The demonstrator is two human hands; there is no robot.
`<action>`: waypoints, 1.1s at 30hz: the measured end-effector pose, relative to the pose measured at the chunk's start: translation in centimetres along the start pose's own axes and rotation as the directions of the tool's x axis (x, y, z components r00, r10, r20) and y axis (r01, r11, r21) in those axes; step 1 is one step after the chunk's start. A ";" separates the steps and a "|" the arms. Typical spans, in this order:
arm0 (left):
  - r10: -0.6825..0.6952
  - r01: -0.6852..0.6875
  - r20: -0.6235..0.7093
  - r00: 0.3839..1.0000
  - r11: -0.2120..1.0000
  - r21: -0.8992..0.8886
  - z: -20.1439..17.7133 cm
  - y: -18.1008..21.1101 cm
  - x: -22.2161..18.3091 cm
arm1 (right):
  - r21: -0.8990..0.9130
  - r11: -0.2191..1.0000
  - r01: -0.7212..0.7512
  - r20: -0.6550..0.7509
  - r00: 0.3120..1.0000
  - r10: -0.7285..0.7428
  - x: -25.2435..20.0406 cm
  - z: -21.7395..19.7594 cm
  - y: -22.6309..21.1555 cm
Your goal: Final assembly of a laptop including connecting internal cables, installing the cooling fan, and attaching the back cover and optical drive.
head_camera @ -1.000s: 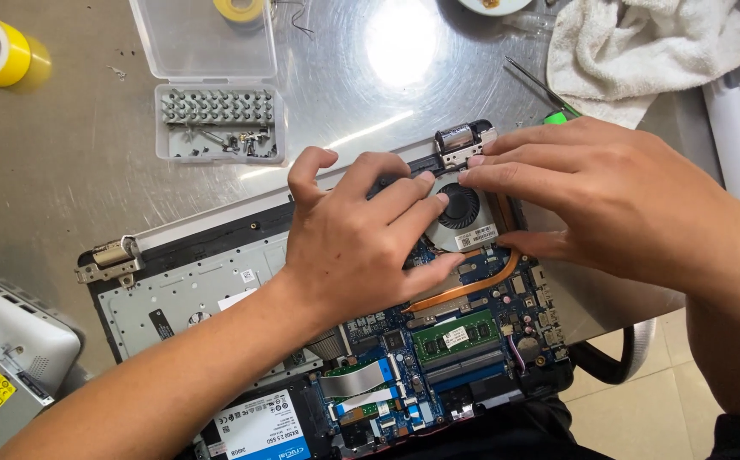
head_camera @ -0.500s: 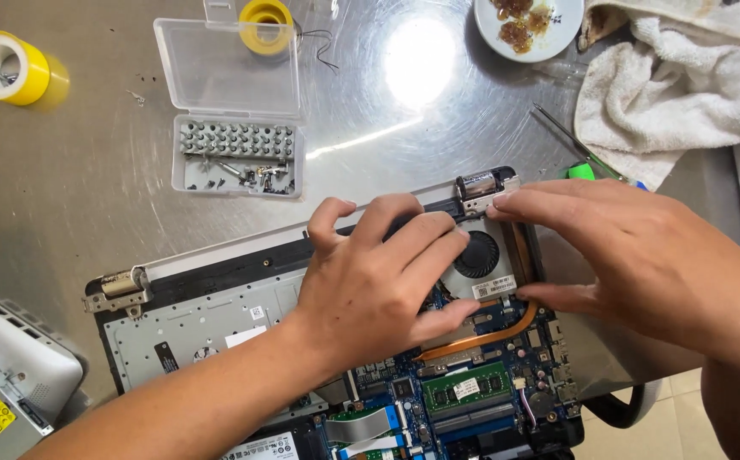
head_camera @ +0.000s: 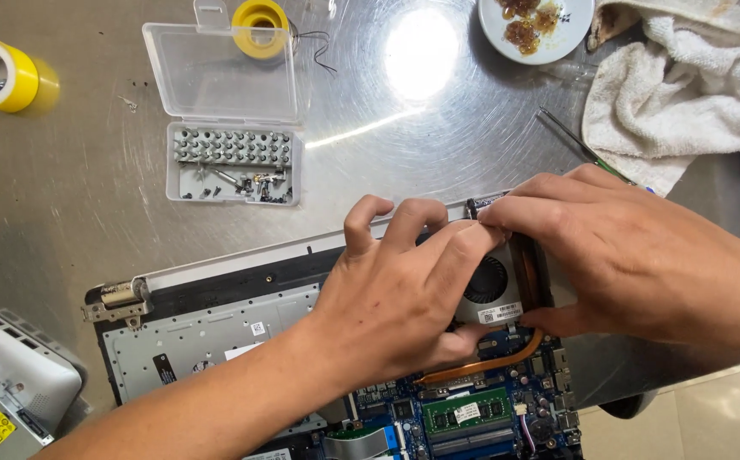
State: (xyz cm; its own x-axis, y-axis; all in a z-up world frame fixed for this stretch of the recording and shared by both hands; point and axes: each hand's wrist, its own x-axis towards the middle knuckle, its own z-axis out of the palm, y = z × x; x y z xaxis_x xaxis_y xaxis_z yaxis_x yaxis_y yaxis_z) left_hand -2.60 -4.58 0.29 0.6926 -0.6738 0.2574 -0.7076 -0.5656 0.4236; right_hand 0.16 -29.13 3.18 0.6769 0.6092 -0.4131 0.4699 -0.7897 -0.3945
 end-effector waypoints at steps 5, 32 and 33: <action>0.042 -0.038 -0.068 0.997 0.998 0.055 0.3 0.2 -0.8 | -0.144 0.978 0.148 -0.215 0.960 -0.177 -1.1 0.8 -1.1; -0.276 0.276 0.048 0.960 0.961 0.007 -0.3 2.7 0.7 | -0.227 0.967 0.116 -0.266 0.948 -0.176 -2.2 1.4 0.4; -0.267 0.267 0.004 0.964 0.963 0.038 -0.2 2.7 0.5 | -0.289 0.950 0.117 -0.246 0.950 -0.192 -2.0 1.2 0.4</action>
State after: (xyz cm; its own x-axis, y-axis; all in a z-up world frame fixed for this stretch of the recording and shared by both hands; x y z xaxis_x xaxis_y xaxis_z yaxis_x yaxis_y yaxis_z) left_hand -4.11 -6.38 1.76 0.8561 -0.5000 0.1312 -0.5017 -0.7427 0.4434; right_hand -1.74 -30.55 2.86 0.6923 0.7125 -0.1147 0.6895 -0.6999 -0.1864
